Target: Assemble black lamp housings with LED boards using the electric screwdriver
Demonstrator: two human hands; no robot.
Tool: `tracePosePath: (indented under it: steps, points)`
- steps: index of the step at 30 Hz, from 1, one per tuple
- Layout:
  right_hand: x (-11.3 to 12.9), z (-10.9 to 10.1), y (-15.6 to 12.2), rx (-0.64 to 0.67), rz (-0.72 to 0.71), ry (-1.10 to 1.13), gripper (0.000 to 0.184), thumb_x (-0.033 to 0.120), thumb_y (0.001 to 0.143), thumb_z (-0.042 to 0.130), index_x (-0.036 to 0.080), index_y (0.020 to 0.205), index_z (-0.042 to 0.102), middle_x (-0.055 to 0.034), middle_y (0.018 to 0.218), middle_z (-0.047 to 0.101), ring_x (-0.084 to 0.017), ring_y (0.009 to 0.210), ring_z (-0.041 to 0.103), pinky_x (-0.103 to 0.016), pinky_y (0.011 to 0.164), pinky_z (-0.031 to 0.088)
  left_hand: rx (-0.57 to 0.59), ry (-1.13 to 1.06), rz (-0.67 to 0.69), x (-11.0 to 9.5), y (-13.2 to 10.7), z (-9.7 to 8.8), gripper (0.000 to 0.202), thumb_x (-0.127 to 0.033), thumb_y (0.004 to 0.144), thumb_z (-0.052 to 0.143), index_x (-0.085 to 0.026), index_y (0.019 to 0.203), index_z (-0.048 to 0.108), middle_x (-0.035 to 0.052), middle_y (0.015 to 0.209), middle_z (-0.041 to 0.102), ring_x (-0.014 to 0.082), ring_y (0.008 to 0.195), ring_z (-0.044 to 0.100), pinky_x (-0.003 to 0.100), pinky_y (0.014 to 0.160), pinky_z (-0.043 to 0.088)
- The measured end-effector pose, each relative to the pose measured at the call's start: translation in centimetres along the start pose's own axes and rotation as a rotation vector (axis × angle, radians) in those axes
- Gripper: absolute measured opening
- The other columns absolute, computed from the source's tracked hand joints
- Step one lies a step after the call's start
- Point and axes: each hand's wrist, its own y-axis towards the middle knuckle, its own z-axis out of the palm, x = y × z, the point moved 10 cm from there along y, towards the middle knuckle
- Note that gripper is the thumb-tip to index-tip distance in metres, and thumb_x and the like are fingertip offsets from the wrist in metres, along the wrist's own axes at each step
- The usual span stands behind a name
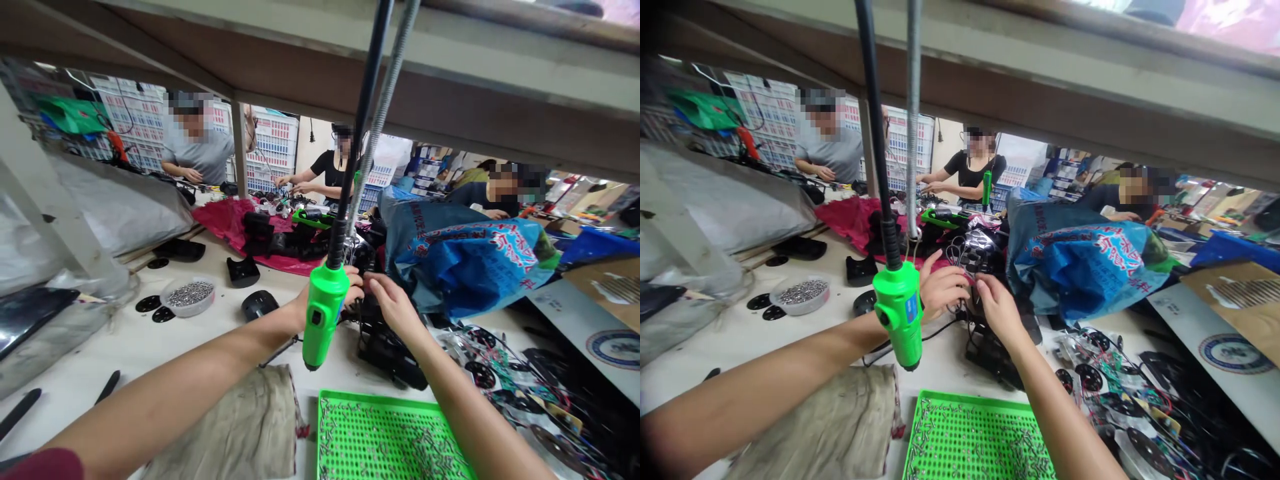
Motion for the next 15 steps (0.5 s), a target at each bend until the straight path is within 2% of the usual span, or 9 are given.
tracePosePath:
  steps: [3,4,6,8,11,13,15]
  points:
    - [0.4,0.6,-2.3,0.032,0.001,0.070,0.036,0.053,0.076,0.066,0.017,0.076,0.065,0.0013,0.060,0.056,-0.013,0.055,0.054,-0.031,0.061,0.051,0.011,0.188,0.209,-3.5,0.5,0.2,0.022,-0.016,0.086,0.053,-0.023,0.097,0.070,0.0061,0.137,0.056,0.0289,0.139,0.032,0.053,0.118,0.001]
    - [0.4,-0.2,-2.9,-0.001,-0.006,0.101,0.039,0.055,0.073,0.067,0.017,0.072,0.063,0.0047,0.052,0.049,-0.010,0.047,0.047,-0.031,0.058,0.050,0.029,0.203,0.258,-4.1,0.2,0.5,0.023,-0.018,0.086,0.054,-0.023,0.103,0.069,0.0055,0.143,0.050,0.0278,0.140,0.029,0.050,0.118,0.002]
    - [0.5,-3.3,-3.7,-0.140,-0.056,0.178,0.039,0.056,0.070,0.068,0.018,0.074,0.060,0.0112,0.045,0.034,-0.006,0.040,0.034,-0.029,0.056,0.049,0.079,0.157,0.295,-4.0,-0.5,1.1,0.029,-0.025,0.086,0.059,-0.026,0.115,0.064,0.0034,0.150,0.041,0.0265,0.142,0.025,0.045,0.119,0.006]
    - [0.6,-7.7,-4.5,-0.323,-0.139,0.261,0.039,0.056,0.069,0.067,0.021,0.080,0.056,0.0139,0.046,0.026,-0.005,0.039,0.028,-0.028,0.060,0.049,0.082,0.079,0.220,-1.9,-1.1,1.5,0.035,-0.028,0.085,0.061,-0.027,0.120,0.061,0.0032,0.150,0.040,0.0269,0.142,0.026,0.044,0.119,0.011]
    - [0.2,-13.1,-5.8,-0.507,-0.217,0.344,0.035,0.053,0.069,0.067,0.023,0.079,0.052,0.0131,0.049,0.030,-0.006,0.043,0.033,-0.028,0.067,0.051,-0.020,-0.062,-0.097,4.2,-1.1,1.7,0.031,-0.027,0.083,0.061,-0.024,0.114,0.062,0.0067,0.139,0.053,0.0275,0.135,0.038,0.045,0.117,0.020]
    - [-0.6,-14.8,-6.5,-0.534,-0.203,0.352,0.030,0.047,0.069,0.068,0.022,0.078,0.054,0.0117,0.050,0.035,-0.007,0.046,0.039,-0.028,0.068,0.051,-0.082,-0.121,-0.265,7.5,-0.5,2.3,0.033,-0.029,0.082,0.062,-0.022,0.114,0.060,0.0100,0.132,0.057,0.0298,0.130,0.043,0.048,0.114,0.024]
    - [-1.6,-14.9,-6.8,-0.505,-0.160,0.333,0.027,0.043,0.069,0.070,0.022,0.079,0.057,0.0100,0.051,0.040,-0.008,0.048,0.044,-0.029,0.066,0.052,-0.136,-0.165,-0.379,9.7,0.9,3.2,0.042,-0.035,0.081,0.064,-0.019,0.119,0.055,0.0142,0.132,0.055,0.0337,0.130,0.042,0.052,0.112,0.024]
